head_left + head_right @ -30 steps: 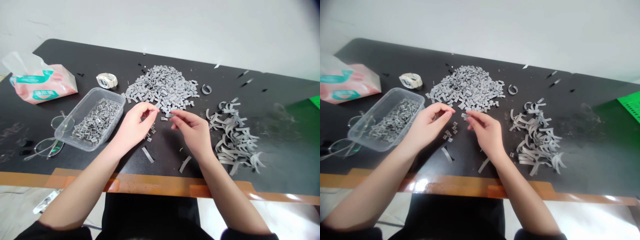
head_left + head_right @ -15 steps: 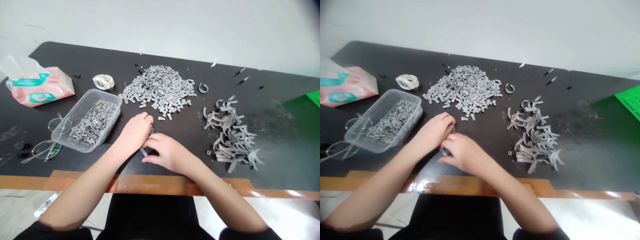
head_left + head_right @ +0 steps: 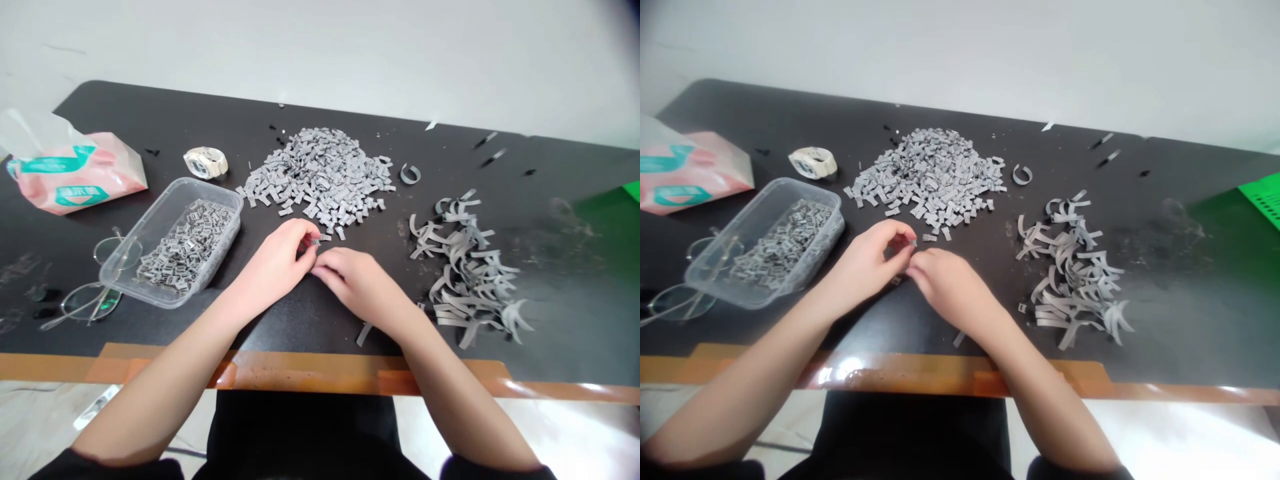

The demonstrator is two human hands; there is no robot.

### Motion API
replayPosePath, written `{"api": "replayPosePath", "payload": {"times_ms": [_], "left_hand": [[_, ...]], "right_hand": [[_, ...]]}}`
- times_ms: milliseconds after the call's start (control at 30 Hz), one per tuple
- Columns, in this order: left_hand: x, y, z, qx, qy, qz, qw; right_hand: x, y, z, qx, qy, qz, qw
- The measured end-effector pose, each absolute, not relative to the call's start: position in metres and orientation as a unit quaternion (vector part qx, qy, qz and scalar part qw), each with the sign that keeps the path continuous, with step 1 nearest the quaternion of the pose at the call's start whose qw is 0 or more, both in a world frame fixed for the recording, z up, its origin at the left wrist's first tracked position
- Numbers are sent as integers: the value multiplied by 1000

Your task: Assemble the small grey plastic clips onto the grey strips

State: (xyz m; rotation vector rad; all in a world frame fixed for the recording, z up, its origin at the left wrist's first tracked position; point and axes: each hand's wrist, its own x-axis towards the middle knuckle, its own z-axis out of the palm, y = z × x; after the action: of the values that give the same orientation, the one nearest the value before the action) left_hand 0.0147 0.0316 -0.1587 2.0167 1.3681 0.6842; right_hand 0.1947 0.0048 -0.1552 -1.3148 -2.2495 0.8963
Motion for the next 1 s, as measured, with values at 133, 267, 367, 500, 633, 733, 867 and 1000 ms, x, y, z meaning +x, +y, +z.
{"api": "replayPosePath", "payload": {"times_ms": [133, 267, 367, 500, 633, 733, 867, 1000], "left_hand": [[18, 26, -152, 685, 480, 365, 408], [20, 23, -150, 596, 436, 413, 533], [20, 23, -151, 507, 390, 428, 638], [22, 24, -154, 443, 337, 436, 707], [25, 24, -155, 441, 302, 429, 728], [25, 25, -154, 442, 309, 421, 729], [23, 26, -152, 428, 339, 416, 728], [21, 26, -149, 377, 352, 434, 739]], "right_hand": [[207, 11, -147, -529, -635, 453, 335], [211, 13, -142, -506, -521, 537, 430], [209, 14, -140, -461, -474, 605, 443], [208, 12, -142, -416, -441, 648, 460], [207, 11, -146, -380, -421, 676, 471], [205, 12, -148, -366, -382, 706, 470], [204, 12, -147, -346, -348, 734, 469], [205, 11, -146, -353, -372, 718, 472]]}}
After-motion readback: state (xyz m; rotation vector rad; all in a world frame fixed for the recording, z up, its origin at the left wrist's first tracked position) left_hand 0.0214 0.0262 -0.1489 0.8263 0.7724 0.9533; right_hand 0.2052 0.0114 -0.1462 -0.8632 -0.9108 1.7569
